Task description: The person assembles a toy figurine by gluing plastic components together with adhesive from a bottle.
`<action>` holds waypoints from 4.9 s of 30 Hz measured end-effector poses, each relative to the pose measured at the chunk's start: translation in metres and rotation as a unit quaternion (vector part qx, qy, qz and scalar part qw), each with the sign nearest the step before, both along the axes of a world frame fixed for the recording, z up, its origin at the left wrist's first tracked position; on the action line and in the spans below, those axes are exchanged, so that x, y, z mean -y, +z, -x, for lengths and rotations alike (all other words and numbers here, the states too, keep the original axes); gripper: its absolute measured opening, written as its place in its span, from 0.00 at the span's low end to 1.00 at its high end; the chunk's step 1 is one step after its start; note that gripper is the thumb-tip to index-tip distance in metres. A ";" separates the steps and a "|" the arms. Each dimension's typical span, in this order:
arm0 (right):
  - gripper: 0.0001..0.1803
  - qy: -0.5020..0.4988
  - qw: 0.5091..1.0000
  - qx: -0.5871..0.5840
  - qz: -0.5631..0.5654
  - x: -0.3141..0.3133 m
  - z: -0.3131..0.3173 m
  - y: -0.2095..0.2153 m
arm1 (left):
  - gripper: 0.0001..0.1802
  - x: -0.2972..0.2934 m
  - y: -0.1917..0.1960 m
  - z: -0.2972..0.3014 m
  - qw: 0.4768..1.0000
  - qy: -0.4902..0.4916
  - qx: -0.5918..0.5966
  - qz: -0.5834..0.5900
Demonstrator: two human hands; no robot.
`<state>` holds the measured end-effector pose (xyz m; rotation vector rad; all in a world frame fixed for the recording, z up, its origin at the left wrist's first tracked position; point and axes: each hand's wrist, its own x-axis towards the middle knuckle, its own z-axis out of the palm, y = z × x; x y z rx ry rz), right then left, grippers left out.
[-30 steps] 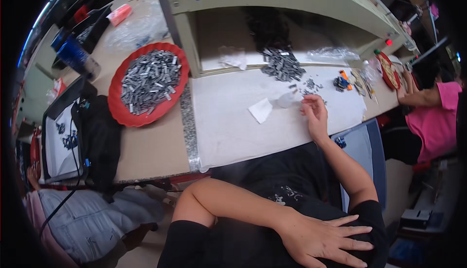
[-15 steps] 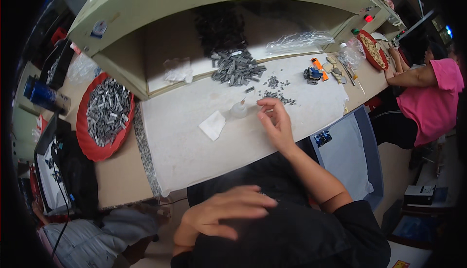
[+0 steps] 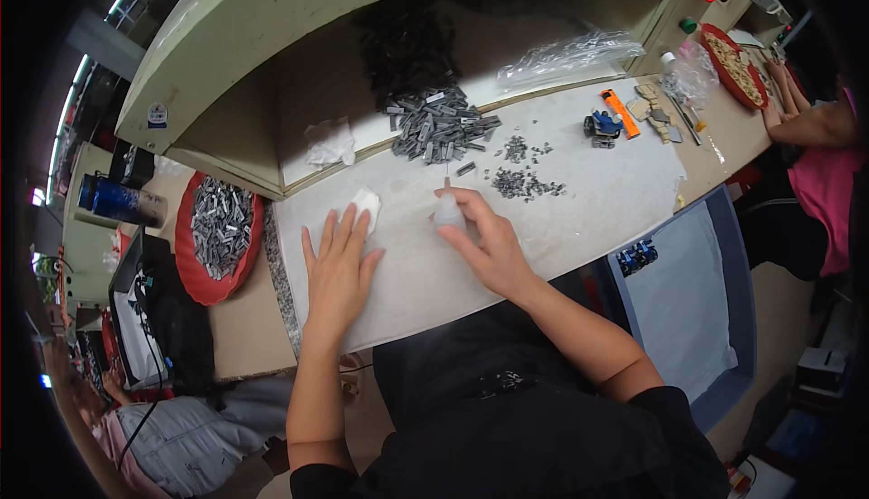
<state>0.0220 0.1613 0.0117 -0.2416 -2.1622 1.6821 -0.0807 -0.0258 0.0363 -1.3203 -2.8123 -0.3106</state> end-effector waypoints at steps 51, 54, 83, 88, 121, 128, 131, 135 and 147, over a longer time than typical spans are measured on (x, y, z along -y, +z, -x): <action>0.10 -0.301 0.946 -0.075 -0.097 -0.167 -0.076 0.029 | 0.21 -0.026 -0.003 -0.116 0.756 0.020 0.549 -0.356; 0.05 -0.191 0.969 -0.024 0.156 -0.064 -0.088 0.035 | 0.21 -0.024 -0.001 -0.121 0.800 0.005 0.492 -0.344; 0.07 0.027 0.997 -0.032 0.068 -0.005 -0.089 0.034 | 0.22 -0.025 -0.006 -0.123 0.921 -0.048 0.237 -0.305; 0.07 0.028 0.997 -0.040 0.053 -0.006 -0.090 0.035 | 0.22 -0.025 -0.005 -0.123 0.924 -0.057 0.227 -0.302; 0.25 0.017 0.964 0.147 0.220 0.032 -0.128 -0.033 | 0.23 0.004 -0.017 -0.160 0.729 -0.018 0.659 -0.187; 0.27 0.030 0.973 0.138 0.182 0.031 -0.131 -0.035 | 0.23 0.003 -0.016 -0.161 0.732 -0.027 0.651 -0.197; 0.27 0.030 0.973 0.140 0.182 0.031 -0.131 -0.035 | 0.23 0.003 -0.018 -0.162 0.729 -0.022 0.656 -0.195; 0.27 0.027 0.973 0.140 0.182 0.033 -0.133 -0.035 | 0.23 0.005 -0.019 -0.163 0.731 -0.021 0.654 -0.197; 0.27 0.016 0.976 0.130 0.172 0.031 -0.134 -0.034 | 0.23 0.003 -0.017 -0.161 0.731 -0.032 0.652 -0.198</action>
